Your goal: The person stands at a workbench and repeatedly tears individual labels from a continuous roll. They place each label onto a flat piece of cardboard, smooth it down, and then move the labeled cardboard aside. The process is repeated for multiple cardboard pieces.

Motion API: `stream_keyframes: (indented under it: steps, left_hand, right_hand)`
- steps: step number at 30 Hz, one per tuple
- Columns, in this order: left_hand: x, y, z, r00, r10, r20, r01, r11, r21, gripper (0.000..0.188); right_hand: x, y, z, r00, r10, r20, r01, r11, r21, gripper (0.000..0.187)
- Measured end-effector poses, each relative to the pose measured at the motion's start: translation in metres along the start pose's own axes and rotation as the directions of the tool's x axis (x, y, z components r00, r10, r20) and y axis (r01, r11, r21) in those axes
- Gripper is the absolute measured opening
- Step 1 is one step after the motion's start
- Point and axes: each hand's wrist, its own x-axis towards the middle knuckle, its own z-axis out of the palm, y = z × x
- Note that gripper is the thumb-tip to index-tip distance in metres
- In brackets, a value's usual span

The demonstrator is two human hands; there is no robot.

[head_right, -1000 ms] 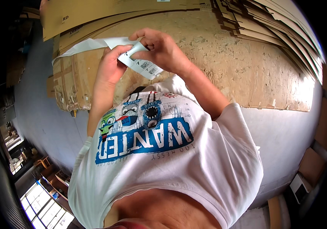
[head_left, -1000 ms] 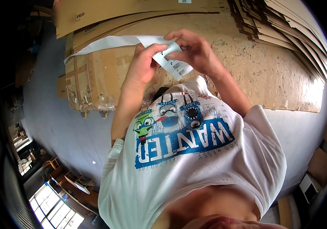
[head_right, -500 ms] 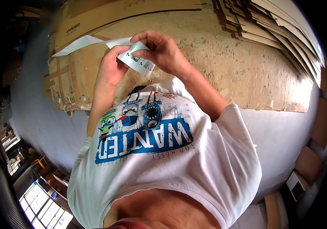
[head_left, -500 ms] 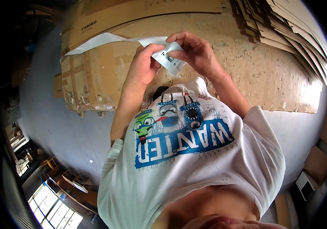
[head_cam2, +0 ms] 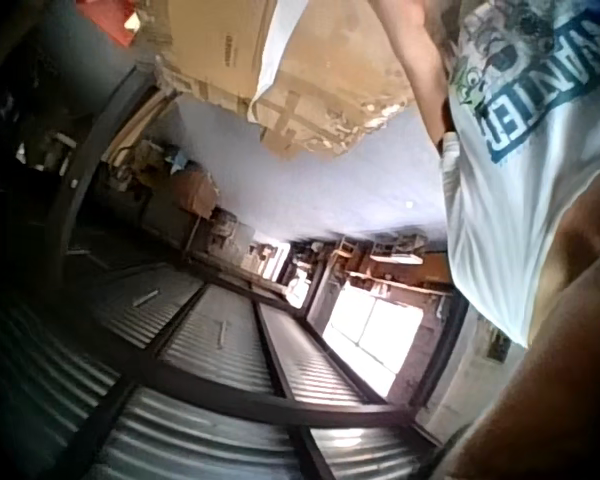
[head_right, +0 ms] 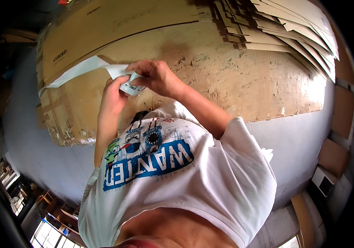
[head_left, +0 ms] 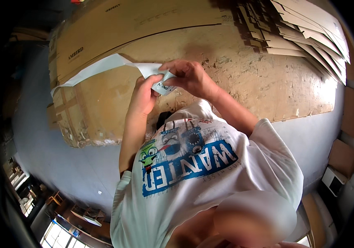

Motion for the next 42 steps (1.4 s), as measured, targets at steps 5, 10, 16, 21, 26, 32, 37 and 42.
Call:
stream_keyframes:
  steps: [5,10,16,21,26,32,37,42]
  left_hand:
    - [0.012,0.007,0.004,0.997,-0.071,0.038,0.078,0.971,-0.227,0.026]
    - [0.039,0.010,-0.003,0.992,-0.114,0.051,0.124,0.932,-0.341,0.027]
    - [0.041,0.012,-0.002,0.994,-0.088,0.061,0.100,0.963,-0.250,0.025]
    - [0.041,0.011,-0.004,0.983,-0.136,0.122,0.166,0.945,-0.282,0.024]
    - [0.035,0.014,0.005,0.985,-0.148,0.089,0.164,0.963,-0.214,0.023]
    - [0.052,0.002,-0.002,0.991,-0.095,0.093,0.109,0.982,-0.154,0.022]
    - [0.068,-0.014,-0.032,0.995,-0.091,-0.044,0.091,0.996,0.002,0.021]
    - [0.079,-0.032,-0.113,0.943,0.096,-0.319,-0.167,0.965,-0.204,0.039]
  right_hand:
    - [0.022,0.003,-0.008,0.989,0.140,0.055,-0.145,0.985,0.097,0.017]
    - [0.029,-0.005,-0.003,0.999,-0.041,-0.009,0.041,0.999,0.035,0.013]
    - [0.032,0.004,-0.010,0.995,0.089,-0.052,-0.086,0.995,0.052,0.028]
    - [0.032,0.004,-0.011,0.993,0.112,-0.045,-0.101,0.975,0.197,0.024]
    - [0.031,0.004,-0.017,0.990,0.140,0.002,-0.137,0.971,0.194,0.019]
    - [0.022,0.013,-0.012,0.994,0.043,-0.096,-0.027,0.986,0.164,0.011]
    - [0.029,0.028,-0.017,0.965,-0.148,-0.218,0.135,0.988,-0.076,0.009]
    - [0.085,0.038,-0.089,0.838,-0.058,-0.542,0.029,0.998,-0.062,0.009]
